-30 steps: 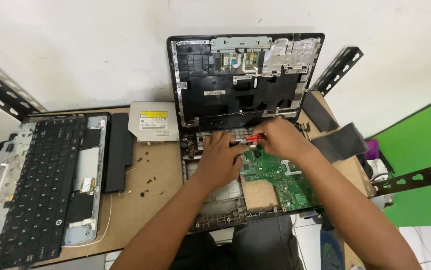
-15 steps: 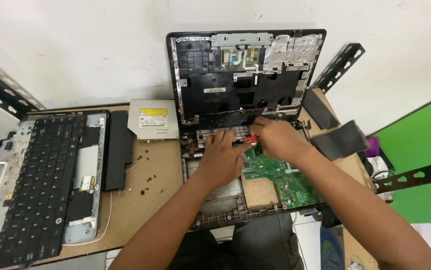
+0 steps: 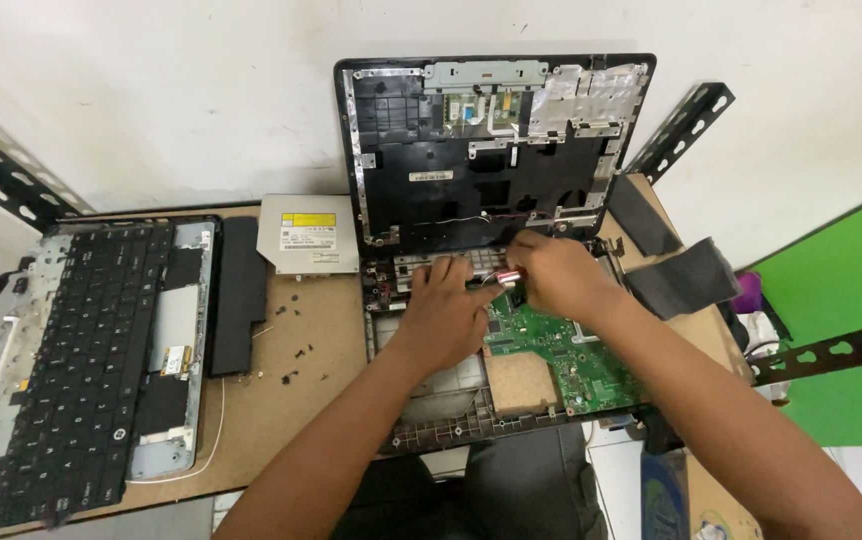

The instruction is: Repairing a laptop by unscrewing components and disconnecting internal cables from the motherboard

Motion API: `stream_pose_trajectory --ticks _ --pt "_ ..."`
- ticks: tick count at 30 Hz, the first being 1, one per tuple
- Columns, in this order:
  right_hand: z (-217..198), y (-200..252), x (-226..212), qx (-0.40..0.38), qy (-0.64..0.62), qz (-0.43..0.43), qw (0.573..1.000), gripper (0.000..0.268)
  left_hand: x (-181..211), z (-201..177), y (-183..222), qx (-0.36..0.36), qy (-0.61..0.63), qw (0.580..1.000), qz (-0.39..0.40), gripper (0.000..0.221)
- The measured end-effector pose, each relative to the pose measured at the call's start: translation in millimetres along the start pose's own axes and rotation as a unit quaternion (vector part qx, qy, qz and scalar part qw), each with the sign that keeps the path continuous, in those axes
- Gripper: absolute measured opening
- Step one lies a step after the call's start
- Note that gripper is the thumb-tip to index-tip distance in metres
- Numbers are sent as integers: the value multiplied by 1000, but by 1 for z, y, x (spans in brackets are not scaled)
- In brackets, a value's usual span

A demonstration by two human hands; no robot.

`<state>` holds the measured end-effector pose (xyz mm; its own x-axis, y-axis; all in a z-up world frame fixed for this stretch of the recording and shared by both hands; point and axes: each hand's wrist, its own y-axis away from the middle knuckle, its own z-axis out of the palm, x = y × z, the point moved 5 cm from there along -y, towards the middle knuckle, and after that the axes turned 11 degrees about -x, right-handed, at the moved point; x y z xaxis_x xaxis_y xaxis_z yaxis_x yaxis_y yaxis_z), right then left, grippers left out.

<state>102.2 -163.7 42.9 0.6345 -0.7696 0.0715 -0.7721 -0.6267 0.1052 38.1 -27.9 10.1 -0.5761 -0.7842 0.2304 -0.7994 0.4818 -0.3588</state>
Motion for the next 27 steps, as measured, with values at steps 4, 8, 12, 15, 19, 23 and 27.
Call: stream_pose_trajectory --ticks 4,8,12,15,19,23,27 --pt "8 -11 15 -23 -108 -15 994 12 2 -6 0 5 13 1000 -13 30" --pt "-27 -8 -4 -43 -146 -17 988 9 0 -4 0 -21 16 1000 -12 31" --pt "-22 -12 -3 -59 -126 -27 990 11 1 -7 1 -25 16 999 -15 31" --pt "-17 -15 -4 -78 -51 -22 995 13 1 -6 1 -14 9 1000 -6 31" --pt "-9 -14 -9 -91 7 -18 996 16 4 -12 1 -13 16 1000 -7 28" --pt "-27 -12 -20 -92 43 -23 995 12 6 -16 1 -14 4 1000 -6 28" --pt "-22 -14 -16 -102 46 -14 994 15 4 -10 1 -25 -5 1000 -1 31"
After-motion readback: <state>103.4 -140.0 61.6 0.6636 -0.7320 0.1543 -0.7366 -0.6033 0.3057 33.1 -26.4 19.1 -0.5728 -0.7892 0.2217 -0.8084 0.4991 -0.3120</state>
